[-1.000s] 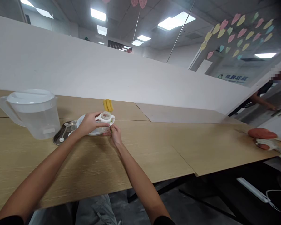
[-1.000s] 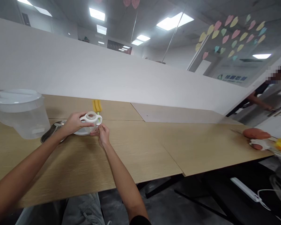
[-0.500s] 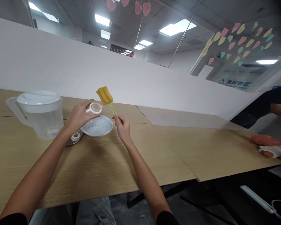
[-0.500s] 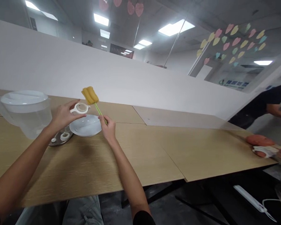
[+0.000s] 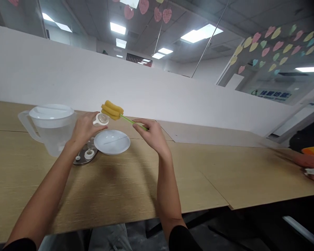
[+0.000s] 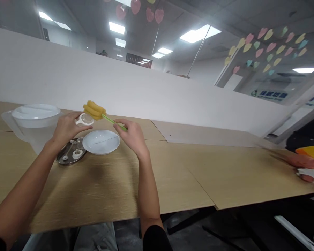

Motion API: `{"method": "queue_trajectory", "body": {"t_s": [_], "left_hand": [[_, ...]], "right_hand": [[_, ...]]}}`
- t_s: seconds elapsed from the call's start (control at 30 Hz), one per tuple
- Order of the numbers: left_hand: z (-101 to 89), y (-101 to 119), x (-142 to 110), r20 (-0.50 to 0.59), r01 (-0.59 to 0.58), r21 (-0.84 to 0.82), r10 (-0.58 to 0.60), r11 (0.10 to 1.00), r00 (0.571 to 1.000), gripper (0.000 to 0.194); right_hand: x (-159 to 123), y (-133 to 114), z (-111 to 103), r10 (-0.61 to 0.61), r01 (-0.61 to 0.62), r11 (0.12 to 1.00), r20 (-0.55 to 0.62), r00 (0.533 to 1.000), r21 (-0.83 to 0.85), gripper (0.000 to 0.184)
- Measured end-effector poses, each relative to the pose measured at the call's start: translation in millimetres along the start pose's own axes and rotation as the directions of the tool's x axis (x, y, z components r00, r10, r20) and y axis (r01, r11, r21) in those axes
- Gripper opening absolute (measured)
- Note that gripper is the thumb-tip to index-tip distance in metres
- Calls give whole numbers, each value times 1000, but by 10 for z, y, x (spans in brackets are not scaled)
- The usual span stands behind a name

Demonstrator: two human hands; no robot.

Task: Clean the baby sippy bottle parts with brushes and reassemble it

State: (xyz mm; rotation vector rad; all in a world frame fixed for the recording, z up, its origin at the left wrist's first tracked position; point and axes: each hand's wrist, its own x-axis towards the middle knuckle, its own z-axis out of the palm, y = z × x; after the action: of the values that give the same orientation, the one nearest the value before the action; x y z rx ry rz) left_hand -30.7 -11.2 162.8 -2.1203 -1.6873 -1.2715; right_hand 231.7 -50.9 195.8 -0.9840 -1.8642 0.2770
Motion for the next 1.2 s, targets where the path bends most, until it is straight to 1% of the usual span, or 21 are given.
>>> {"method": "queue_trajectory", "body": {"t_s": [0.13, 0.23, 0.3, 0.37, 0.43, 0.53, 0.6, 0.67, 0.77, 0.87, 0.93, 1.0, 1.1, 1.2], "left_hand": [[-25, 15, 1, -14, 2, -3, -2, 1000, 1000, 57], [-7, 44, -13, 12, -31, -2, 31, 1000, 999, 48], [39, 59, -25, 42, -74, 39, 73, 996, 996, 40], [109, 63, -36, 73, -134, 112, 126, 985, 989, 37], [191, 60, -45, 122, -204, 183, 184, 962, 975, 37], [294, 65, -55, 194, -277, 225, 236, 934, 952, 37], [327, 86, -59, 199, -281, 218, 239, 935, 950, 36], [329, 122, -59, 197, -273, 172, 239, 946, 951, 34], [301, 200, -57, 180, -270, 93, 251, 958, 951, 30], [279, 270, -62, 157, -298, 96, 281, 950, 947, 29], [274, 286, -70, 156, -307, 117, 288, 945, 945, 29], [274, 263, -72, 160, -288, 146, 265, 946, 951, 30], [269, 167, -55, 155, -226, 207, 196, 952, 968, 33], [252, 67, -28, 165, -194, 241, 157, 951, 974, 36]], "right_hand": [[-23, 34, -95, -5, 7, 1000, 74, 997, -19, 20], [-10, 94, -77, -28, 25, 999, 99, 995, 27, 18], [4, 140, -23, -46, 38, 997, 107, 993, 73, 15], [15, 186, 45, -59, 49, 994, 104, 993, 97, 12], [23, 230, 105, -64, 56, 995, 96, 993, 79, 10], [36, 285, 143, -81, 80, 997, 76, 994, 21, 7], [54, 308, 140, -113, 114, 993, 73, 991, -6, 9], [82, 310, 143, -128, 132, 991, 112, 985, -25, 12], [128, 269, 204, -60, 73, 996, 212, 975, -53, 18], [152, 194, 316, 26, 14, 990, 276, 961, -141, 20], [150, 144, 374, 55, 20, 971, 302, 952, -238, 23], [140, 99, 395, 65, 53, 939, 326, 943, -340, 25], [120, 40, 367, 59, 134, 869, 367, 928, -477, 29], [106, 6, 341, 20, 210, 800, 375, 927, -561, 31]]}}
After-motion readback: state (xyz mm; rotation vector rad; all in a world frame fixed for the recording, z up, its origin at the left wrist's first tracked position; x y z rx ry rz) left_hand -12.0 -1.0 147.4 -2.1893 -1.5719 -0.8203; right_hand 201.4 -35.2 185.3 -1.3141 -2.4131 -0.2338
